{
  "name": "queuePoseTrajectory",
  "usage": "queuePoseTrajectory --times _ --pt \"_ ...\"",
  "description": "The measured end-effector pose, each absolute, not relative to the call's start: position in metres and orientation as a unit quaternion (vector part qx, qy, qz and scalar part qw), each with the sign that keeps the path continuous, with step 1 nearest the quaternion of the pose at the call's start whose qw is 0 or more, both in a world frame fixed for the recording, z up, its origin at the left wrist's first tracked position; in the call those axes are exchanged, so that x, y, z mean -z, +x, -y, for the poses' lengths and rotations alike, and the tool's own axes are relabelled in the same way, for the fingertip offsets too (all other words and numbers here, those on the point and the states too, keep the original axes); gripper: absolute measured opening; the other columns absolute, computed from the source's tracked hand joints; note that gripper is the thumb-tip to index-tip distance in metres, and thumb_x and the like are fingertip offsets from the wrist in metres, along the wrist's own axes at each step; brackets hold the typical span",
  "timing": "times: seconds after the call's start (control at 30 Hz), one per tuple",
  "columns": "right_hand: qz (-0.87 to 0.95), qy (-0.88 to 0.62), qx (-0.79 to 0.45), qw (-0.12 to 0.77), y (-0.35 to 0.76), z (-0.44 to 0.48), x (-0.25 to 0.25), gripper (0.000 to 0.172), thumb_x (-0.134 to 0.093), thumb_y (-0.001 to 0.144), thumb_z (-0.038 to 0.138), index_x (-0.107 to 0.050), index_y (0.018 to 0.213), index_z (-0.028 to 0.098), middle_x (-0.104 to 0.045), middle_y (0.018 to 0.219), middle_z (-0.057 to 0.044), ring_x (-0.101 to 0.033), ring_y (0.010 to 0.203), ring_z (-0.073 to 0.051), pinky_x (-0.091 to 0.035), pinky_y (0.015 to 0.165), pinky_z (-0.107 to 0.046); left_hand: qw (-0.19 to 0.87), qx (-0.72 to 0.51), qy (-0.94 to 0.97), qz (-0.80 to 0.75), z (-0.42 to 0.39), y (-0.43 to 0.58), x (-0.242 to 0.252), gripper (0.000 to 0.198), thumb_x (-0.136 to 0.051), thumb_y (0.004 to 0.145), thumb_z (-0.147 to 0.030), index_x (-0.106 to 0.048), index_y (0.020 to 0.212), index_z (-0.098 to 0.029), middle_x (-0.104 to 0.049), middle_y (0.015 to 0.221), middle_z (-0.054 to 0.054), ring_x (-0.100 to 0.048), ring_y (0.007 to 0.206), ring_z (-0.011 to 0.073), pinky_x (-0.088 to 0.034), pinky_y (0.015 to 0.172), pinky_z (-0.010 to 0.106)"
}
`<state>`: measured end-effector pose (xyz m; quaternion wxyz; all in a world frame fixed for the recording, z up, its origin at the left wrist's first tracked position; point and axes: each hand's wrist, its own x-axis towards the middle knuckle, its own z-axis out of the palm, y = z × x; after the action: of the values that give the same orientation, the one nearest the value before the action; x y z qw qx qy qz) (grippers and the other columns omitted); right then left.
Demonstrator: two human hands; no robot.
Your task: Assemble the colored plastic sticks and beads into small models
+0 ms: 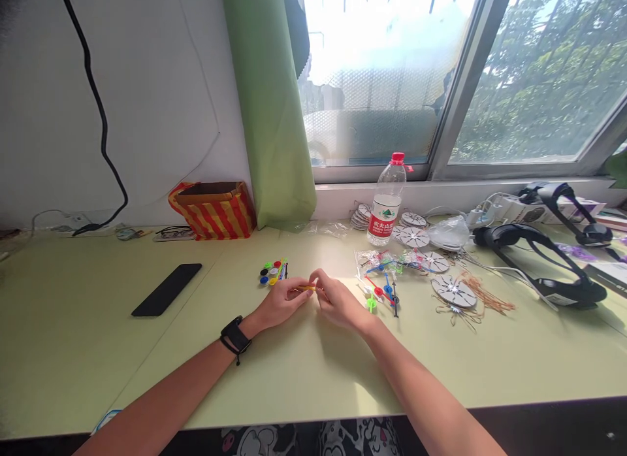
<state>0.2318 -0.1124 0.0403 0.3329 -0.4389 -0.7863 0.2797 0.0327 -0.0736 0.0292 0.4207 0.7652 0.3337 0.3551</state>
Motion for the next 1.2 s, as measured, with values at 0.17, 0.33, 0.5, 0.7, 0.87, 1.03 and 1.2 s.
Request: queuePoseTrajectory --times 0.17,0.33,0.5,0.7,0.87,1.03,1.2 --pt "0.772 -0.437 -0.297 0.355 0.2312 0.1121 -0.0406 0.022 -0.041 0.093 0.021 -0.046 0.113 0.025 -0.052 0.080 0.004 -0.045 0.066 -0.014 -0.035 0.064 -0.025 0.471 -0.376 0.721 -0.342 0.0689 0.0327 -0.0256 0.034 -0.071 0.089 -0.042 -0.076 0.112 -0.016 -0.077 0.112 0.011 -0.072 0.103 0.0260 -0.059 0.091 0.037" --pt "0.775 -0.427 -0.300 0.357 0.2306 0.1124 -0.0403 0.021 -0.041 0.094 0.022 -0.047 0.115 0.025 -0.054 0.079 0.004 -0.046 0.066 -0.014 -0.036 0.063 -0.025 0.484 -0.372 0.715 -0.340 0.0681 0.0321 -0.0273 0.032 -0.073 0.089 -0.040 -0.076 0.110 -0.016 -0.077 0.109 0.010 -0.072 0.101 0.0242 -0.059 0.091 0.036" --pt "0.772 -0.436 -0.297 0.354 0.2305 0.1127 -0.0402 0.020 -0.042 0.095 0.022 -0.047 0.114 0.025 -0.055 0.082 0.003 -0.048 0.067 -0.014 -0.036 0.063 -0.025 0.498 -0.367 0.711 -0.334 0.0672 0.0311 -0.0248 0.034 -0.074 0.089 -0.041 -0.076 0.112 -0.017 -0.076 0.114 0.011 -0.072 0.105 0.0253 -0.059 0.093 0.036" --pt "0.777 -0.430 -0.299 0.351 0.2303 0.1130 -0.0407 0.020 -0.042 0.095 0.021 -0.047 0.114 0.025 -0.056 0.084 0.003 -0.049 0.068 -0.014 -0.038 0.065 -0.025 0.514 -0.353 0.710 -0.326 0.0671 0.0303 -0.0226 0.037 -0.072 0.090 -0.043 -0.075 0.116 -0.017 -0.075 0.119 0.012 -0.072 0.109 0.0273 -0.058 0.096 0.040" --pt "0.783 -0.420 -0.296 0.350 0.2303 0.1132 -0.0416 0.019 -0.042 0.096 0.021 -0.047 0.114 0.024 -0.059 0.083 0.003 -0.049 0.068 -0.014 -0.037 0.064 -0.025 0.526 -0.354 0.705 -0.319 0.0676 0.0325 -0.0241 0.037 -0.073 0.089 -0.044 -0.077 0.113 -0.016 -0.076 0.118 0.012 -0.071 0.111 0.0286 -0.057 0.100 0.043" --pt "0.792 -0.430 -0.278 0.333 0.2314 0.1117 -0.0385 0.022 -0.042 0.095 0.020 -0.049 0.115 0.024 -0.057 0.080 0.004 -0.046 0.066 -0.014 -0.034 0.063 -0.025 0.525 -0.352 0.703 -0.325 0.0682 0.0319 -0.0254 0.039 -0.075 0.088 -0.045 -0.077 0.113 -0.015 -0.076 0.119 0.013 -0.072 0.111 0.0294 -0.056 0.102 0.043" --pt "0.793 -0.433 -0.274 0.328 0.2317 0.1121 -0.0382 0.025 -0.042 0.093 0.018 -0.049 0.116 0.024 -0.056 0.078 0.005 -0.044 0.064 -0.014 -0.033 0.061 -0.025 0.523 -0.345 0.705 -0.332 0.0692 0.0300 -0.0281 0.039 -0.075 0.088 -0.043 -0.078 0.114 -0.015 -0.076 0.120 0.014 -0.073 0.109 0.0299 -0.058 0.099 0.041"
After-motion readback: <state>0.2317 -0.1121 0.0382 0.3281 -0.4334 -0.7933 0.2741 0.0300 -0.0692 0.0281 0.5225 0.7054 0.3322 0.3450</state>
